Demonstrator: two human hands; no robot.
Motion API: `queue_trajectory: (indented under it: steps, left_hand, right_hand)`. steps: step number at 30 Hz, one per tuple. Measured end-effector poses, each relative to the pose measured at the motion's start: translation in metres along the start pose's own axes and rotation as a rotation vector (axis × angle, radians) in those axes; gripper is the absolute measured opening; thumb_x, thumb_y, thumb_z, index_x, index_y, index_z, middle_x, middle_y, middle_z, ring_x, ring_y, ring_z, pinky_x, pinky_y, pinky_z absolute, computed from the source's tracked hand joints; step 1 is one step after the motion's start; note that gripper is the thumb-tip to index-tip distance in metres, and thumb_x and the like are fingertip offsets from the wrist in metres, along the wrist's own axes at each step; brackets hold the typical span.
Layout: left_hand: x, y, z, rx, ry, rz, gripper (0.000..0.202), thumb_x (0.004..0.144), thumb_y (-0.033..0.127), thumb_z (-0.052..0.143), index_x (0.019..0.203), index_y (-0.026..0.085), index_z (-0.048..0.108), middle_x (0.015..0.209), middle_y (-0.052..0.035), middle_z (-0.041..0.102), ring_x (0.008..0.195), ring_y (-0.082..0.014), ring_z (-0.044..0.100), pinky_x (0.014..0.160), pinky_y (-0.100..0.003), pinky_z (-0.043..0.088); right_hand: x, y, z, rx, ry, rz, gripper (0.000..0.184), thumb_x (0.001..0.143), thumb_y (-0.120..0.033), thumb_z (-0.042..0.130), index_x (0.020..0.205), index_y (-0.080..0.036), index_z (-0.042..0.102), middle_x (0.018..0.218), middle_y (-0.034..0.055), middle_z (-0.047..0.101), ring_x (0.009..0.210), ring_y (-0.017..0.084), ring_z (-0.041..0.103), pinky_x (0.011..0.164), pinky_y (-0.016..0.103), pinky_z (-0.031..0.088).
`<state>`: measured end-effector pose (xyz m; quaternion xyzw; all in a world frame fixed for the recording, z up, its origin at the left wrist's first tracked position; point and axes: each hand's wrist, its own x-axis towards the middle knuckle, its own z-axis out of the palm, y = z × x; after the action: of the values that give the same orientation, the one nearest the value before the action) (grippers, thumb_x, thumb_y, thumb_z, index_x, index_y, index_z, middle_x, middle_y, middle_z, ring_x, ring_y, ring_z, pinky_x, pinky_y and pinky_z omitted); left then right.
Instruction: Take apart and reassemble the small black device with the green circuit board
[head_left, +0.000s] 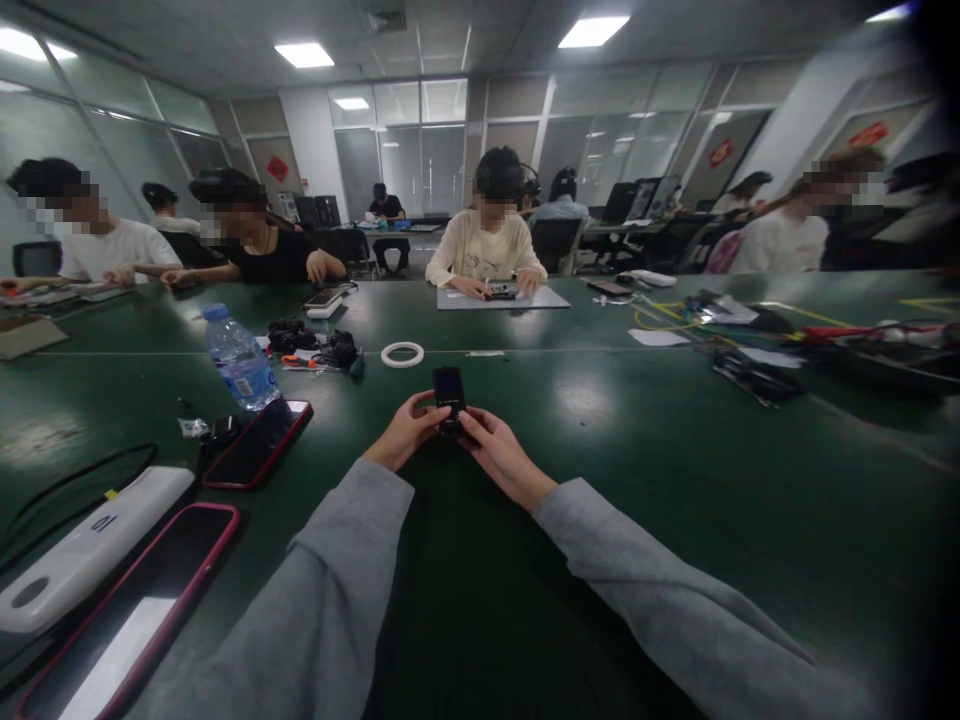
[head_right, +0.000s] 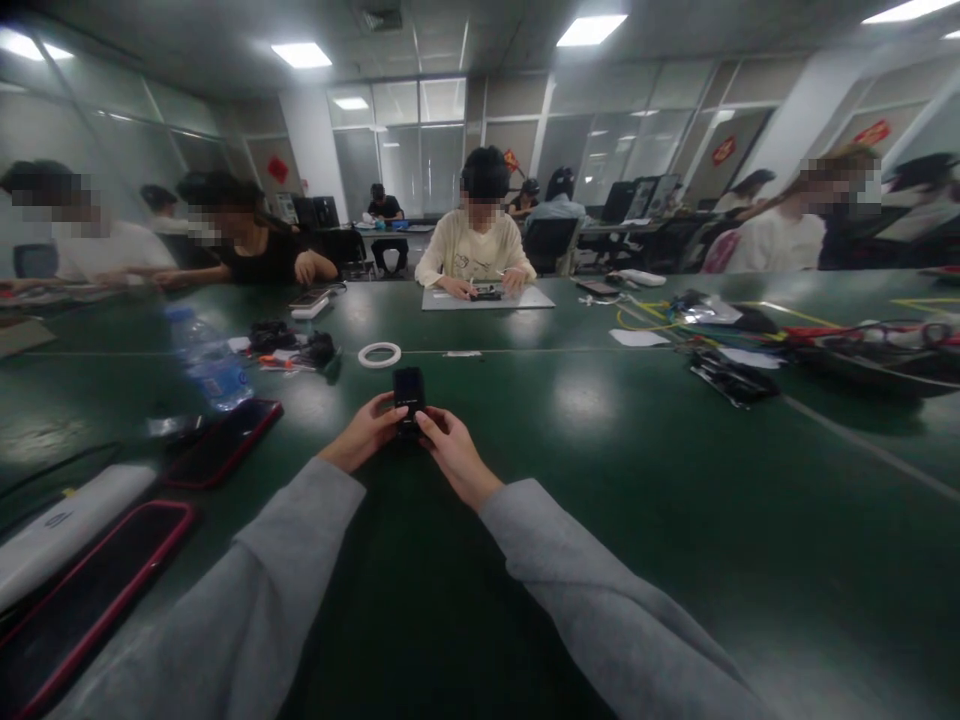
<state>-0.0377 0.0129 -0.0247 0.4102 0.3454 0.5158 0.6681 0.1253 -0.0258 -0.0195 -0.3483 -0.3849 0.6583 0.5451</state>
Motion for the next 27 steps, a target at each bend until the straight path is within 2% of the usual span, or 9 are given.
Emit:
queue_trajectory:
  steps: [5, 11, 18, 27]
  left_hand:
    - [-0.001, -0.001, -0.001, 0.000, -0.008, 0.035, 0.060, 0.064, 0.021, 0.081, 0.115, 0.016, 0.051, 0.094, -0.0055, 0.066, 0.083, -0.0136, 0.065, 0.075, -0.026, 0.050]
    - [0.001, -0.001, -0.001, -0.007, -0.004, 0.016, 0.059, 0.063, 0.020, 0.081, 0.115, 0.016, 0.052, 0.097, -0.0065, 0.066, 0.086, -0.0143, 0.065, 0.078, -0.028, 0.050]
    - [0.002, -0.001, -0.002, 0.003, -0.010, 0.014, 0.056, 0.065, 0.022, 0.080, 0.114, 0.016, 0.053, 0.099, -0.0069, 0.066, 0.088, -0.0153, 0.065, 0.080, -0.030, 0.051]
    - [-0.002, 0.002, 0.001, 0.015, 0.006, -0.005, 0.058, 0.065, 0.021, 0.080, 0.116, 0.016, 0.052, 0.098, -0.0072, 0.066, 0.086, -0.0154, 0.064, 0.080, -0.030, 0.050]
  right_hand:
    - [0.001, 0.003, -0.001, -0.006, -0.026, -0.063, 0.040, 0.069, -0.036, 0.078, 0.101, -0.020, 0.062, 0.109, 0.0042, 0.060, 0.103, 0.017, 0.056, 0.087, 0.028, 0.046]
    - [0.003, 0.003, -0.002, -0.012, -0.016, -0.037, 0.041, 0.069, -0.037, 0.078, 0.103, -0.020, 0.062, 0.110, 0.0046, 0.060, 0.102, 0.017, 0.056, 0.085, 0.030, 0.047]
    - [-0.002, -0.004, 0.002, 0.012, -0.027, -0.011, 0.041, 0.065, -0.029, 0.081, 0.100, -0.019, 0.062, 0.106, 0.0038, 0.061, 0.099, 0.015, 0.057, 0.086, 0.028, 0.045]
    - [-0.005, -0.008, 0.004, 0.014, -0.033, 0.000, 0.040, 0.066, -0.027, 0.080, 0.100, -0.020, 0.061, 0.106, 0.0036, 0.061, 0.100, 0.015, 0.057, 0.090, 0.030, 0.045]
